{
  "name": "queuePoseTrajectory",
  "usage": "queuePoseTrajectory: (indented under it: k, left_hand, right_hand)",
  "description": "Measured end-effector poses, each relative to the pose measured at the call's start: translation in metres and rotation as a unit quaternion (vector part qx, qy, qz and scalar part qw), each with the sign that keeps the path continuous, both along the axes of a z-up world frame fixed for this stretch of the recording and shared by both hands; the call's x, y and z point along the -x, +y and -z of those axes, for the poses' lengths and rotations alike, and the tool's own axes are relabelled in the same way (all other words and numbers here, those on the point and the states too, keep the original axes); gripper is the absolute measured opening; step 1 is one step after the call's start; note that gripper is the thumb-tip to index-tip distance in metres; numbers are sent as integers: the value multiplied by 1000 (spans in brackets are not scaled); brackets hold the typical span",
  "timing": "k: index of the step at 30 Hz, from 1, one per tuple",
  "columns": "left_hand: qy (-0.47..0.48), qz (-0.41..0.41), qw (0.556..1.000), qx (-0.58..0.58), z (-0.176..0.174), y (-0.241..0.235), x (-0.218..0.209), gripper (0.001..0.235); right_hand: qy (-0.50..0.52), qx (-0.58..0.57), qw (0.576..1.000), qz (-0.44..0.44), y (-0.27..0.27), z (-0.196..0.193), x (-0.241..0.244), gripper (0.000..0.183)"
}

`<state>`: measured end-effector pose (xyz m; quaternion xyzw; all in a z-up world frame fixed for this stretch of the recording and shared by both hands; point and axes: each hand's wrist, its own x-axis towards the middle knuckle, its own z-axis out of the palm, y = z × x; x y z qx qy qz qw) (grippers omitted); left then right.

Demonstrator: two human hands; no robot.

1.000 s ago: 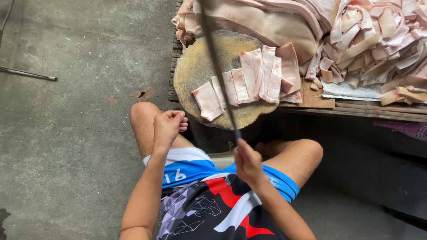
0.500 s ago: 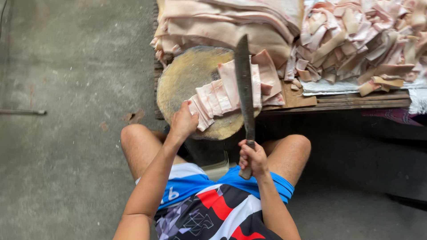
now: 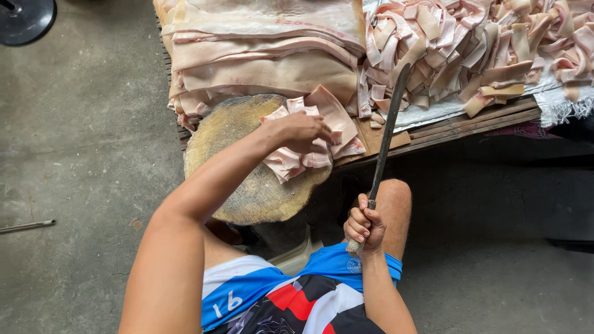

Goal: The person sits on the floor and uses a large knife to slice sheets of raw pork belly into strips on a round wooden chopping block. The person repeatedly picks up sheets from a pile, cuts them into uniform strips, and places the cut pieces onto a nearby table.

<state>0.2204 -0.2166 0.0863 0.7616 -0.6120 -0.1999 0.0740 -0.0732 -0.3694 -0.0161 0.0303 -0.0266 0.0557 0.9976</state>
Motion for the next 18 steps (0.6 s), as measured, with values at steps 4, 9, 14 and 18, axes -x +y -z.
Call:
queuePoseTrajectory:
  k: [4, 9, 14, 18]
  left_hand:
    - [-25, 20, 980, -197, -8, -7, 6, 104]
    - [-98, 68, 948, -294, -12, 13, 11, 140]
    - [-278, 106, 926, -232, 35, 40, 22, 113]
    - [-142, -5, 962, -235, 58, 79, 27, 43]
  right_hand:
    - [3, -16, 1000, 18, 0, -4, 2, 7]
    - [-2, -7, 1000, 10, -2, 0, 14, 7]
    - [38, 52, 998, -21, -4, 8, 8, 8]
    - [106, 127, 985, -57, 5, 15, 9, 9]
